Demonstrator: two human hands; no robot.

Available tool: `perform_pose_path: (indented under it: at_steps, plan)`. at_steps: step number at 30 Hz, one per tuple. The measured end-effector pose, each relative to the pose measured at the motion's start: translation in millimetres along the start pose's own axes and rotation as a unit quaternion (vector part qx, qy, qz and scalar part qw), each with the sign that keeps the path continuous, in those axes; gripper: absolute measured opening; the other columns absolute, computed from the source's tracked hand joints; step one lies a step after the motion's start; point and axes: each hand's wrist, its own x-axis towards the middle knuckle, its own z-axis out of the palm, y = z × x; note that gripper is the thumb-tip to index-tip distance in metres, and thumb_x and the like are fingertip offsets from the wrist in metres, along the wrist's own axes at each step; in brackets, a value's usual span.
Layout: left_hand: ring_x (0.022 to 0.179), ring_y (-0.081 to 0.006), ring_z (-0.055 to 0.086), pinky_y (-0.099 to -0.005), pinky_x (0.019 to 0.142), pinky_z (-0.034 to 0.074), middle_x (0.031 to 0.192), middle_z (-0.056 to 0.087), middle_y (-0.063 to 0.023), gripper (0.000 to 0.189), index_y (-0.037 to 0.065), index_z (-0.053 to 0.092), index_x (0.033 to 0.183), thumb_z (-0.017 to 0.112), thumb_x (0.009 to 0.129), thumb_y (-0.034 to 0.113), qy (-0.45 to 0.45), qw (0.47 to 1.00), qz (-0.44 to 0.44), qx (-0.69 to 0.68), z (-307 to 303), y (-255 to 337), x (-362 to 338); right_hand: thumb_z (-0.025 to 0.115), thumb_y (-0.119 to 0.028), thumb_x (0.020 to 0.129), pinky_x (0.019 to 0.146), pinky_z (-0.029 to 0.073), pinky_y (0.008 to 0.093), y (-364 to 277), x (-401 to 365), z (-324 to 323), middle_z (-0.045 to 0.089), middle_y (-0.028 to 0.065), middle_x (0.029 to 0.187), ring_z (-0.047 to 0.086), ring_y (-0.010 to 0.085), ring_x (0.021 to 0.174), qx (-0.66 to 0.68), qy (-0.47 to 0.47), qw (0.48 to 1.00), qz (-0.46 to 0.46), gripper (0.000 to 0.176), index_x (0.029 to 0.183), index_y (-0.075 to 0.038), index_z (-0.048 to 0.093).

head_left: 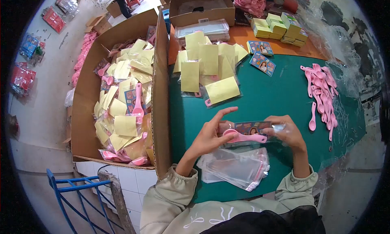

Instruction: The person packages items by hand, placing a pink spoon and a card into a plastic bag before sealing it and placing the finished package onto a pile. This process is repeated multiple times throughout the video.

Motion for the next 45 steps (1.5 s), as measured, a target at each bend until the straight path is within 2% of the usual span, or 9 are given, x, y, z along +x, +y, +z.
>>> perform_pose_path:
  at_steps: [7,10,14,16,19,25,28,43,45]
  plan:
    - [0.093,-0.0141,0.059,-0.0271,0.077,0.05,0.102,0.062,-0.0133,0.068,0.009,0.028,0.137,0.066,0.081,0.008,0.002,1.0,-0.009,-0.008,9,5,-1,0.075,-0.006,0.069,0.049,0.037,0.0191,16,1,-6,0.053,-0.0023,0.063,0.047,0.0038,0.055,-0.012,0.046,0.998,-0.032,0.021,0.068,-0.004,0.055]
    - [0.094,-0.02,0.062,-0.0301,0.076,0.052,0.105,0.062,-0.0163,0.064,0.009,0.026,0.137,0.062,0.085,0.013,0.159,0.967,0.107,0.166,16,-11,2,0.075,-0.006,0.068,0.051,0.039,0.0199,22,2,-6,0.054,-0.0001,0.067,0.049,0.0056,0.058,-0.026,0.146,0.981,-0.124,0.02,0.072,-0.002,0.056]
    - [0.098,-0.0248,0.061,-0.0325,0.077,0.053,0.108,0.059,-0.0186,0.059,0.01,0.011,0.14,0.047,0.094,0.015,0.065,0.996,0.01,-0.059,21,-15,0,0.073,-0.006,0.07,0.056,0.045,0.0231,3,-1,19,0.057,0.0054,0.076,0.056,0.0116,0.065,-0.225,0.248,0.913,-0.231,0.02,0.085,-0.001,0.059]
    - [0.098,-0.0253,0.061,-0.0337,0.077,0.053,0.107,0.059,-0.0186,0.056,0.01,0.005,0.141,0.039,0.097,0.016,0.008,0.972,-0.072,-0.224,26,-9,-3,0.07,-0.007,0.072,0.064,0.049,0.029,-7,-6,29,0.056,0.0109,0.093,0.059,0.0203,0.078,-0.265,0.124,0.932,-0.215,0.026,0.097,-0.004,0.06]
    - [0.096,-0.0249,0.062,-0.0342,0.077,0.054,0.106,0.06,-0.0183,0.053,0.011,0.002,0.141,0.033,0.098,0.014,-0.027,0.987,-0.092,-0.132,26,-13,-4,0.07,-0.009,0.072,0.073,0.049,0.0359,5,-6,37,0.051,0.0149,0.103,0.058,0.029,0.089,-0.3,0.006,0.933,-0.197,0.031,0.1,-0.004,0.059]
    - [0.097,-0.0216,0.061,-0.0328,0.077,0.054,0.105,0.061,-0.0171,0.047,0.011,0.011,0.14,0.032,0.097,0.011,-0.047,0.995,-0.084,-0.03,24,-7,-6,0.066,-0.006,0.074,0.071,0.048,0.0363,16,-1,51,0.051,0.0141,0.094,0.058,0.0288,0.085,-0.313,0.01,0.935,-0.167,0.023,0.094,-0.001,0.057]
    - [0.096,-0.0213,0.062,-0.0321,0.075,0.055,0.103,0.061,-0.0163,0.046,0.01,0.015,0.138,0.034,0.096,0.009,-0.015,0.998,-0.065,0.01,25,-10,-5,0.065,-0.004,0.073,0.058,0.043,0.03,21,4,58,0.051,0.0097,0.085,0.052,0.0193,0.068,-0.273,0.054,0.944,-0.176,0.02,0.091,-0.001,0.058]
    - [0.08,-0.0174,0.062,-0.0325,0.074,0.048,0.093,0.062,-0.0103,0.054,0.011,0.019,0.142,0.043,0.093,0.009,-0.001,1.0,-0.018,0.01,29,-15,-2,0.066,-0.006,0.072,0.066,0.045,0.0351,15,3,51,0.05,0.0117,0.082,0.056,0.0253,0.075,-0.225,-0.047,0.966,-0.119,0.017,0.082,-0.001,0.053]
    - [0.074,-0.0134,0.059,-0.0295,0.07,0.048,0.09,0.062,-0.0086,0.055,0.012,0.02,0.142,0.043,0.093,0.008,0.01,0.999,-0.043,-0.029,30,-18,1,0.066,-0.006,0.07,0.069,0.044,0.0362,20,2,54,0.049,0.0114,0.081,0.054,0.0275,0.076,-0.307,-0.031,0.929,-0.206,0.018,0.08,-0.001,0.052]
